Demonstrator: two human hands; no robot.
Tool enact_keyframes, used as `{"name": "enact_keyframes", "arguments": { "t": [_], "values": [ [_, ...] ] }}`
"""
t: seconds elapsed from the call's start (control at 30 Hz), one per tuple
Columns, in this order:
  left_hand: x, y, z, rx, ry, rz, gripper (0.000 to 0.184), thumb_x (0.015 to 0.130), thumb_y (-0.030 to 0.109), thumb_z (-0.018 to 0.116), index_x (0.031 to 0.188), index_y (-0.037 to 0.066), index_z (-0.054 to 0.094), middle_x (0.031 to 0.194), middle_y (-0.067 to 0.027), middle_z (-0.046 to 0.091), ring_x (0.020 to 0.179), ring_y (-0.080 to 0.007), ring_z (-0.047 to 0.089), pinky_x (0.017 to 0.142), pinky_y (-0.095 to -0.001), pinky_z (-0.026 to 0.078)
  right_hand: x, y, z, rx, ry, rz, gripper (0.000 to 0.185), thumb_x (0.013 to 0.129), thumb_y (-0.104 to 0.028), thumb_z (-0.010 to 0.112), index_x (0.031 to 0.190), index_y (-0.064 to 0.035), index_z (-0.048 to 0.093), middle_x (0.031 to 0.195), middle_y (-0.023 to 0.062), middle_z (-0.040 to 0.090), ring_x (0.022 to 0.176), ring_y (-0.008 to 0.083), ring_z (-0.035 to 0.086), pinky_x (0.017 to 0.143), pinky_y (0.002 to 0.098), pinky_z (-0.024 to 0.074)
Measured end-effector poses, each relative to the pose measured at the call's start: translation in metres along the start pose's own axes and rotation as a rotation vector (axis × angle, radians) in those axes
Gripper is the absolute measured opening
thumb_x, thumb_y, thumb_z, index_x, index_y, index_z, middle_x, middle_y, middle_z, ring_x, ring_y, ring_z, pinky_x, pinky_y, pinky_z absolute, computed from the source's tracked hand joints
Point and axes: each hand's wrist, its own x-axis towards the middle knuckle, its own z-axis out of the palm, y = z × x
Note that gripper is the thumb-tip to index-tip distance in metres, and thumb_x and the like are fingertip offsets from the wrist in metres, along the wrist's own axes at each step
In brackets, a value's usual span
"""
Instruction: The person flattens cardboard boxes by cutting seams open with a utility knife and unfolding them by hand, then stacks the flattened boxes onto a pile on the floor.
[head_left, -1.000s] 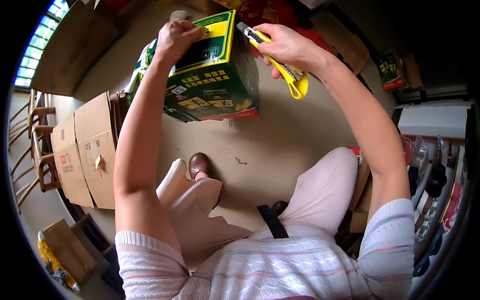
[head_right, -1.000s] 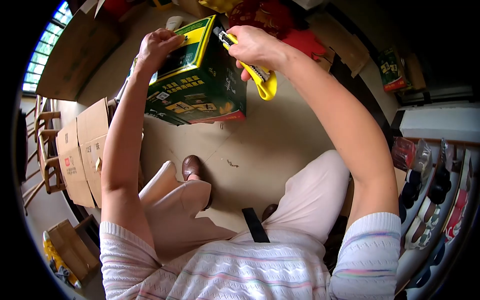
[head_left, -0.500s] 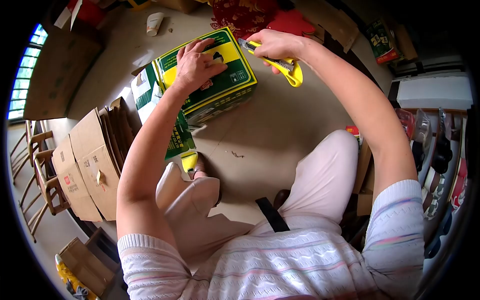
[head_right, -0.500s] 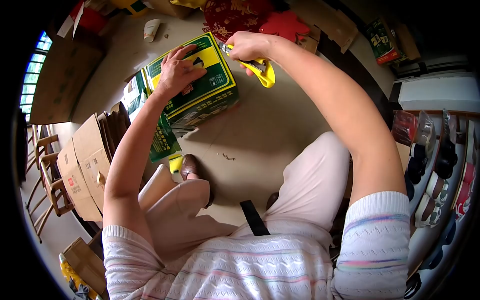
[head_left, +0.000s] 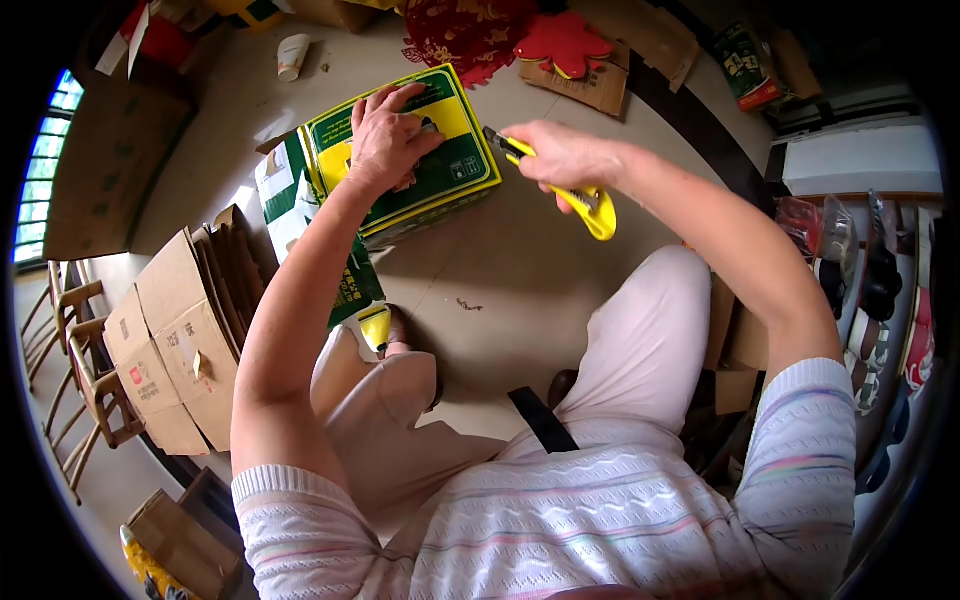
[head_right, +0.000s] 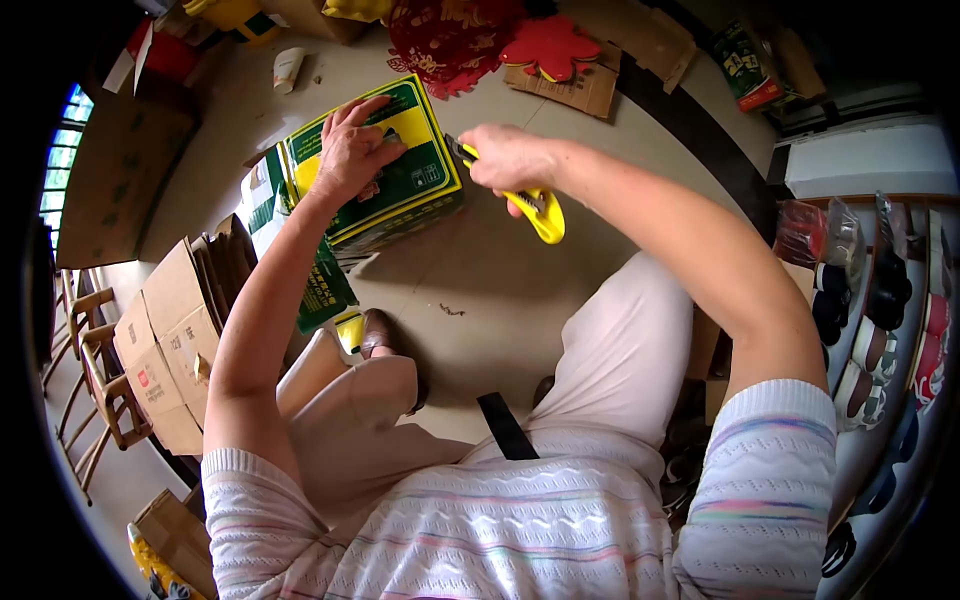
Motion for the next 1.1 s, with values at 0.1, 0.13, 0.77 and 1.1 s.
{"name": "enact_keyframes", "arguments": {
  "t": [0.1,0.13,0.77,1.1],
  "values": [
    [0.002,0.003,0.001,-0.016,0.003,0.031,0.030,0.070,0.028,0.070,0.057,0.003,0.060,0.130,-0.0065,0.050,0.122,-0.0313,0.039,0.102,-0.0450,0.028,-0.014,0.005,0.013,0.085,0.048,-0.004,0.053,0.081,-0.005,0.037,0.134,-0.0028,0.034,0.065,0.0082,0.049,0.040,0.0169,0.053,0.040,0.0310,0.0467],
    [0.002,0.005,0.001,-0.023,0.000,0.026,0.030,0.071,0.028,0.070,0.057,0.003,0.060,0.129,-0.0069,0.051,0.122,-0.0315,0.039,0.102,-0.0447,0.028,-0.018,0.008,0.014,0.123,0.020,0.004,0.053,0.081,-0.006,0.037,0.134,-0.0029,0.034,0.065,0.0081,0.050,0.041,0.0166,0.053,0.040,0.0305,0.0467],
    [-0.019,-0.098,-0.065,-1.578,-0.201,-0.660,0.010,0.073,-0.001,0.060,0.078,-0.007,0.066,0.104,-0.0138,0.065,0.078,-0.0158,0.063,0.070,-0.0265,0.054,-0.011,-0.025,0.030,0.061,0.328,-0.383,0.049,0.085,-0.011,0.045,0.134,-0.0118,0.040,0.062,0.0068,0.055,0.044,0.0145,0.054,0.051,0.0292,0.0503],
    [-0.039,-0.097,-0.102,-0.636,-0.591,-0.871,0.073,0.078,0.063,0.054,0.133,0.016,0.044,0.130,-0.0139,0.048,0.112,-0.0282,0.052,0.066,-0.0435,0.056,0.068,-0.049,0.066,-0.367,0.267,-0.325,0.048,0.084,-0.015,0.043,0.132,-0.0176,0.039,0.097,0.0219,0.062,0.092,0.0390,0.059,0.082,0.0475,0.0462]
  ]
}}
